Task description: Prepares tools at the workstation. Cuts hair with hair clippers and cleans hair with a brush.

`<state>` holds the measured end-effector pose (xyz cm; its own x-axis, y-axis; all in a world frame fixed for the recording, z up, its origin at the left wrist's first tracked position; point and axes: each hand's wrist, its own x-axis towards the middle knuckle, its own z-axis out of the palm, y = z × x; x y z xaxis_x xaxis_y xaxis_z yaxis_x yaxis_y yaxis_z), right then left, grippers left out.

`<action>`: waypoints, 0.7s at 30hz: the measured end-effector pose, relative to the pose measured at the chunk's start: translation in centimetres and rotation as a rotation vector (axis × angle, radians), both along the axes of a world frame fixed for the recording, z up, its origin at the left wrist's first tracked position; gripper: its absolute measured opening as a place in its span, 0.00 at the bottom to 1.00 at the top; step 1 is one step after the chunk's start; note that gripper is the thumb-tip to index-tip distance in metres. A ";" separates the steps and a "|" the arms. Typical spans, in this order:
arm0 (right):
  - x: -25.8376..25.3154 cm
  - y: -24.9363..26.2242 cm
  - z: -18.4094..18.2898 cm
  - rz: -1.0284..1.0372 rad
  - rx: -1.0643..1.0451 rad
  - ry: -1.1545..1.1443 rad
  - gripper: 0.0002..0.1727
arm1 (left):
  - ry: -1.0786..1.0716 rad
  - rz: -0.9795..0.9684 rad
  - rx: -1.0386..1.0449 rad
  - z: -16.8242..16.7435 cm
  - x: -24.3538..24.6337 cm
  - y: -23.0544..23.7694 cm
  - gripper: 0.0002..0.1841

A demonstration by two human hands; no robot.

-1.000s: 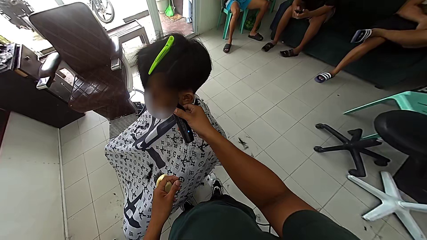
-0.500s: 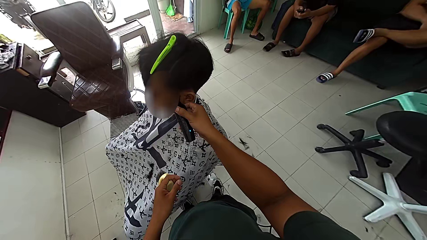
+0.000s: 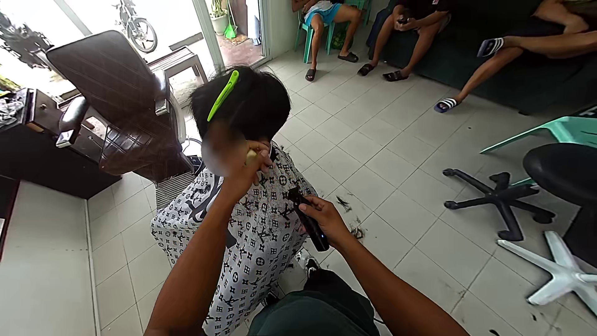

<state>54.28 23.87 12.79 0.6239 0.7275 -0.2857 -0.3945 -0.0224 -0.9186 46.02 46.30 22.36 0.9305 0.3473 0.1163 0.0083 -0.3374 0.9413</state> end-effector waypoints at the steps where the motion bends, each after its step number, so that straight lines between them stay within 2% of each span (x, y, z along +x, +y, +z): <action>1: 0.0 -0.3 -0.1 -0.033 0.030 0.022 0.12 | 0.134 -0.043 -0.002 -0.1 0.4 0.3 0.10; 2: 0.1 -0.6 -0.2 -0.058 0.078 0.057 0.13 | 0.273 -0.129 -0.002 -0.3 0.8 0.6 0.11; 3: 0.2 -0.8 -0.4 -0.075 0.143 0.109 0.14 | 0.324 -0.188 -0.011 -0.6 1.0 0.7 0.10; 5: 1.1 -1.2 -0.9 -0.051 0.295 0.236 0.14 | 0.141 -0.147 -0.090 -0.3 0.9 0.2 0.08; 6: 1.9 -1.3 -1.1 -0.011 0.341 0.292 0.17 | 0.025 -0.089 -0.122 0.2 1.1 0.0 0.08; 7: 2.8 -1.4 -1.3 0.044 0.352 0.330 0.25 | -0.007 -0.054 -0.138 0.6 1.3 0.1 0.08; 9: 4.9 -1.4 -1.6 0.221 0.324 0.334 0.36 | 0.198 -0.103 -0.138 1.4 1.6 0.3 0.09; 10: 5.9 -1.3 -1.6 0.283 0.307 0.321 0.37 | 0.292 -0.144 -0.164 1.7 1.7 0.3 0.08; 11: 6.8 -1.2 -1.5 0.316 0.305 0.307 0.35 | 0.294 -0.151 -0.202 2.0 1.7 0.1 0.08; 13: 8.5 -0.8 -1.4 0.314 0.374 0.305 0.29 | 0.096 -0.069 -0.279 2.4 1.9 -0.4 0.10; 14: 9.2 -0.7 -1.4 0.306 0.426 0.313 0.29 | 0.025 -0.016 -0.323 2.5 2.1 -0.6 0.11; 16: 10.5 -0.7 -1.4 0.329 0.496 0.312 0.33 | 0.053 -0.012 -0.365 2.4 2.3 -0.9 0.11; 18: 11.6 -0.3 -0.8 0.412 0.493 0.293 0.32 | 0.087 0.021 -0.253 2.2 1.8 -2.2 0.14; 19: 12.0 0.0 -0.3 0.462 0.474 0.281 0.31 | 0.043 0.119 -0.087 2.2 1.4 -3.2 0.13; 21: 12.2 0.9 0.4 0.541 0.439 0.224 0.33 | -0.099 0.421 0.449 1.7 1.4 -5.2 0.09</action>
<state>66.46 24.77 13.22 0.1052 0.9941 0.0246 -0.6117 0.0842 -0.7866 47.42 41.09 24.03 0.7021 0.5790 0.4145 0.1469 -0.6874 0.7113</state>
